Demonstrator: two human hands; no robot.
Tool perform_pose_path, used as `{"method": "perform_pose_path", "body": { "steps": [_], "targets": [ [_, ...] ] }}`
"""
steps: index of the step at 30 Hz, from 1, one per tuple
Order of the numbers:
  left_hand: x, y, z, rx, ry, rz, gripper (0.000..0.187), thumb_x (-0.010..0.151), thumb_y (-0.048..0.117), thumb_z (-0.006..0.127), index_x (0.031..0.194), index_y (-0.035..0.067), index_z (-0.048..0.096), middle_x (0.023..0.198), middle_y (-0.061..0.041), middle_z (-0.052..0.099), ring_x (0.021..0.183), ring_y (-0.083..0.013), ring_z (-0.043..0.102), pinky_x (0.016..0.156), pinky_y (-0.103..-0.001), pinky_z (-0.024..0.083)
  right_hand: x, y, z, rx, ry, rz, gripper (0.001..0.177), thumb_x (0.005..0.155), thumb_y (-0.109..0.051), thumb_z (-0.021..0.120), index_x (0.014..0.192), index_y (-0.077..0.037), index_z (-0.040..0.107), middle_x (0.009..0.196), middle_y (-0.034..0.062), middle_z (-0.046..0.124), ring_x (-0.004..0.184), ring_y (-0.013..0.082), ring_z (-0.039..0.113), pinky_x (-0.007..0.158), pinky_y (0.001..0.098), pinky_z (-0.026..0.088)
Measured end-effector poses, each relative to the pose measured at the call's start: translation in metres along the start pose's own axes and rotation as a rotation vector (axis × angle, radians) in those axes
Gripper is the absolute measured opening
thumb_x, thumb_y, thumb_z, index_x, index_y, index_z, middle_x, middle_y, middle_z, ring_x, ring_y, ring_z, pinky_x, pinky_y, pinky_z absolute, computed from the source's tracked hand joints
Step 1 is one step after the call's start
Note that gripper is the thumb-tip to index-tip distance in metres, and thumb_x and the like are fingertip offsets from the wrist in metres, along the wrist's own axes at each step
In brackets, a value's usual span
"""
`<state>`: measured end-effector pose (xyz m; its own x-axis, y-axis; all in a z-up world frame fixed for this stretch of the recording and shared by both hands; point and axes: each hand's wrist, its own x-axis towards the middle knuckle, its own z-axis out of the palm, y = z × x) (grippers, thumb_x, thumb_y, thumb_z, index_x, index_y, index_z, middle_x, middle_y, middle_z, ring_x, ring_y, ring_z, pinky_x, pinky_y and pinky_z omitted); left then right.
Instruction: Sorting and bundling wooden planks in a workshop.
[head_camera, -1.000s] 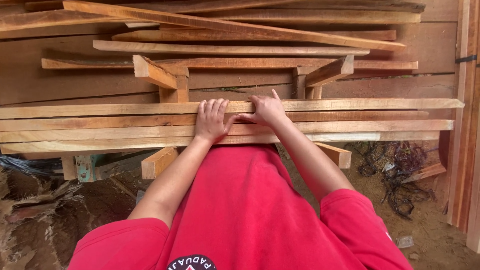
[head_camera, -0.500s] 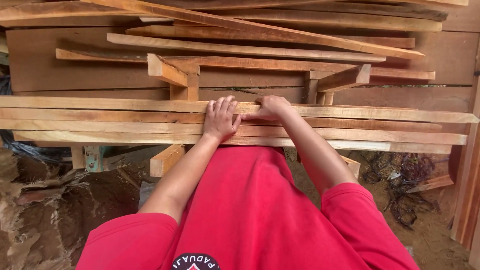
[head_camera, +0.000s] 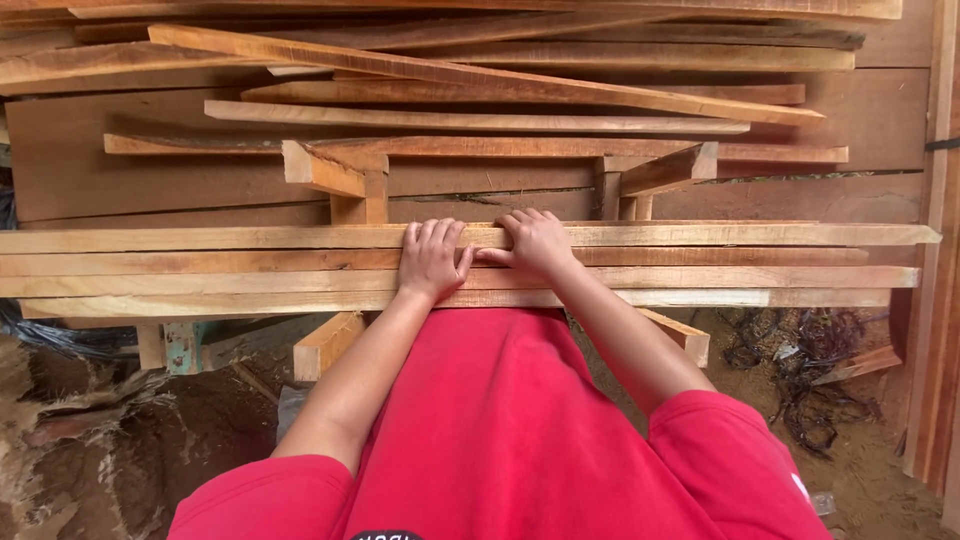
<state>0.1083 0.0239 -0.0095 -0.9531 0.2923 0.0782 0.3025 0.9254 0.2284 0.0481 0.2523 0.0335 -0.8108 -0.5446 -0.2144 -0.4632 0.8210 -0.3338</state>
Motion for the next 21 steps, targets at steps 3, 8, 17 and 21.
{"method": "perform_pose_path", "body": {
  "steps": [3,8,17,21],
  "targets": [
    [0.0,-0.001,0.005,0.011,0.015,-0.017,0.044,0.092,0.05,0.053,0.124,0.02,0.061,0.114,-0.001,0.064,0.114,-0.0186,0.059,0.101,-0.043,0.038,-0.013,-0.006,-0.001,0.046,-0.028,0.02,0.075,0.081,-0.073,0.066,0.133,-0.019,0.059,0.123,0.0018,0.067,0.123,0.0228,0.06,0.1,0.0421,0.045],
    [0.002,-0.001,0.002,0.0,-0.006,-0.013,0.045,0.093,0.052,0.052,0.124,0.02,0.06,0.113,-0.001,0.063,0.113,-0.0196,0.06,0.099,-0.043,0.039,-0.008,-0.006,-0.008,-0.043,-0.24,0.03,0.116,0.056,-0.094,0.065,0.145,-0.023,0.045,0.137,0.0005,0.057,0.134,0.0237,0.052,0.104,0.0449,0.045],
    [-0.005,0.009,0.019,0.093,0.05,-0.024,0.052,0.098,0.058,0.047,0.121,0.014,0.06,0.114,-0.008,0.065,0.111,-0.0258,0.06,0.101,-0.048,0.038,-0.009,-0.008,-0.006,-0.062,-0.279,0.052,0.12,0.048,-0.097,0.067,0.142,-0.024,0.048,0.13,-0.0006,0.056,0.131,0.0232,0.052,0.101,0.0442,0.044],
    [0.006,0.02,-0.014,0.041,-0.1,-0.086,0.073,0.092,0.073,0.049,0.125,0.009,0.06,0.124,-0.013,0.066,0.118,-0.0291,0.06,0.105,-0.049,0.035,-0.005,-0.001,0.007,-0.094,-0.261,0.063,0.118,0.047,-0.096,0.067,0.141,-0.027,0.047,0.129,-0.0017,0.055,0.128,0.0224,0.053,0.099,0.043,0.045]
  ]
}}
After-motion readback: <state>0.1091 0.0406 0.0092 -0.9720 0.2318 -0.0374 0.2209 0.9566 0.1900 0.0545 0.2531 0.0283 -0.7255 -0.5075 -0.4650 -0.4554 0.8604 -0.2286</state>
